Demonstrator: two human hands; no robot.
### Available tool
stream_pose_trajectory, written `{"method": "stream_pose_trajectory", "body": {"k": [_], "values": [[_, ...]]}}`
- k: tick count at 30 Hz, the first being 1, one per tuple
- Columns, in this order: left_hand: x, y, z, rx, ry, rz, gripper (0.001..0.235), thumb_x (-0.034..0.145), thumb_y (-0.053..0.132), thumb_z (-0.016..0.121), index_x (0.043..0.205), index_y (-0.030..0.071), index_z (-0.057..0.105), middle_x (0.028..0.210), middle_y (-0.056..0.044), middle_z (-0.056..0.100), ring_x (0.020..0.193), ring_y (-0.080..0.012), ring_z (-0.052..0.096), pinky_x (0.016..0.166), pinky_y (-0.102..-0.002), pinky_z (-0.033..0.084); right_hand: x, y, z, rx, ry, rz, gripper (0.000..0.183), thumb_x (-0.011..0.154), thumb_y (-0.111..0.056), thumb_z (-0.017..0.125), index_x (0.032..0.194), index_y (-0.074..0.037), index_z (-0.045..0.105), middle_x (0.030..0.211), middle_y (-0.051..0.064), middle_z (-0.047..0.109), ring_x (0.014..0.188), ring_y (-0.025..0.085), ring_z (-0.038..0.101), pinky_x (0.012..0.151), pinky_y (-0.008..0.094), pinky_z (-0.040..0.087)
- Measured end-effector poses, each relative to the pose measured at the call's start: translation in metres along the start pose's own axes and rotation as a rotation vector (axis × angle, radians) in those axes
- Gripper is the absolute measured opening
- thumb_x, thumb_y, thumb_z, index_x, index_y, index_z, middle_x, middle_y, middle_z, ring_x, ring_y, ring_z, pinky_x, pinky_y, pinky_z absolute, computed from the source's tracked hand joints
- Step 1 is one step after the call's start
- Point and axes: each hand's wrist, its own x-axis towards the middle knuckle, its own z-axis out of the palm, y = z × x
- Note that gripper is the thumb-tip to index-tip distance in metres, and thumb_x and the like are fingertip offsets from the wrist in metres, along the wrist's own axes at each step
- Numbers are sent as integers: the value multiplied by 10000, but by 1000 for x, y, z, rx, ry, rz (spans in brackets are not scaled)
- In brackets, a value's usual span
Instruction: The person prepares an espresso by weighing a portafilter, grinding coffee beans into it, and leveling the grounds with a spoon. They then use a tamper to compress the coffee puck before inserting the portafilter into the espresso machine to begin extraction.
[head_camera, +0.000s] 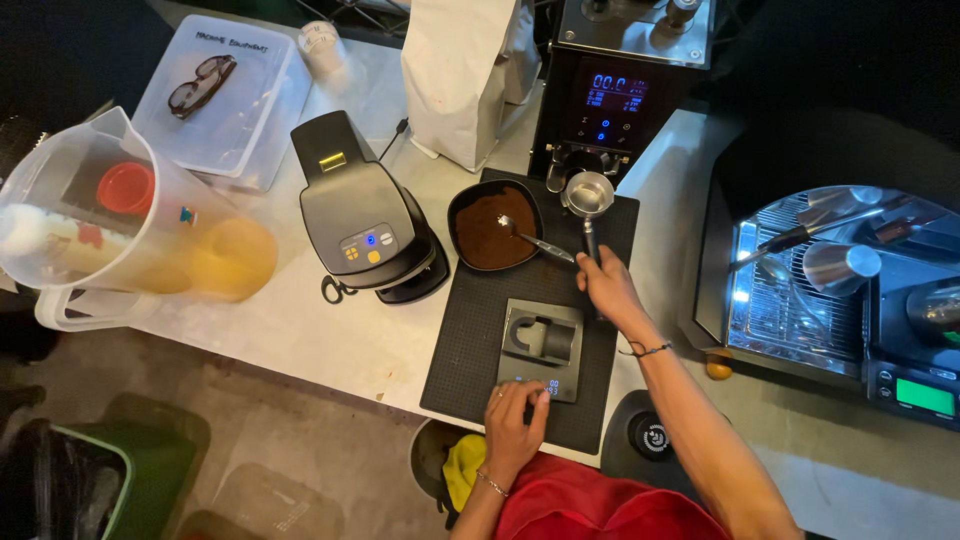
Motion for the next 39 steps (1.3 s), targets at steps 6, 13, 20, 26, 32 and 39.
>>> {"method": "stream_pose_trajectory", "body": {"k": [6,13,20,26,32,39], "values": [[-20,-22,12,-18,-41,34,130,911,190,534,914,72,589,682,-2,554,615,-182,523,633,-332,371,7,-2,25,-28,12,-1,267,951,-342,405,764,-151,419,659,6,455,559,167,422,576,347,318],[-31,-36,21,-29,-11,94,168,920,216,514,901,61,576,662,-8,509,594,-182,484,632,-334,352,6,-4,27,-46,-32,95,640,895,-433,382,1392,-32,350,1072,91,573,1083,265,518,906,367,349],[-27,-34,19,-19,-43,92,190,919,244,501,883,73,575,665,-14,524,598,-198,485,621,-345,349,-2,1,28,-16,19,33,283,899,-365,437,708,-156,443,711,27,474,683,185,467,655,315,307],[-30,-35,20,-10,-25,103,192,918,239,505,880,66,578,684,-16,547,608,-186,501,618,-331,352,-11,1,29,28,31,31,287,911,-341,438,703,-153,503,678,16,445,562,156,422,561,325,312],[-29,-38,20,4,-18,141,170,922,219,497,864,70,556,676,-24,527,599,-193,482,607,-335,336,11,-9,25,26,72,17,265,923,-335,419,727,-158,440,634,16,409,547,174,407,563,354,307],[-57,-57,30,45,32,175,252,947,323,421,906,88,503,843,-79,556,722,-253,502,682,-406,348,38,-4,30,20,95,32,294,932,-377,412,729,-165,429,630,12,435,561,187,459,544,364,351]]}}
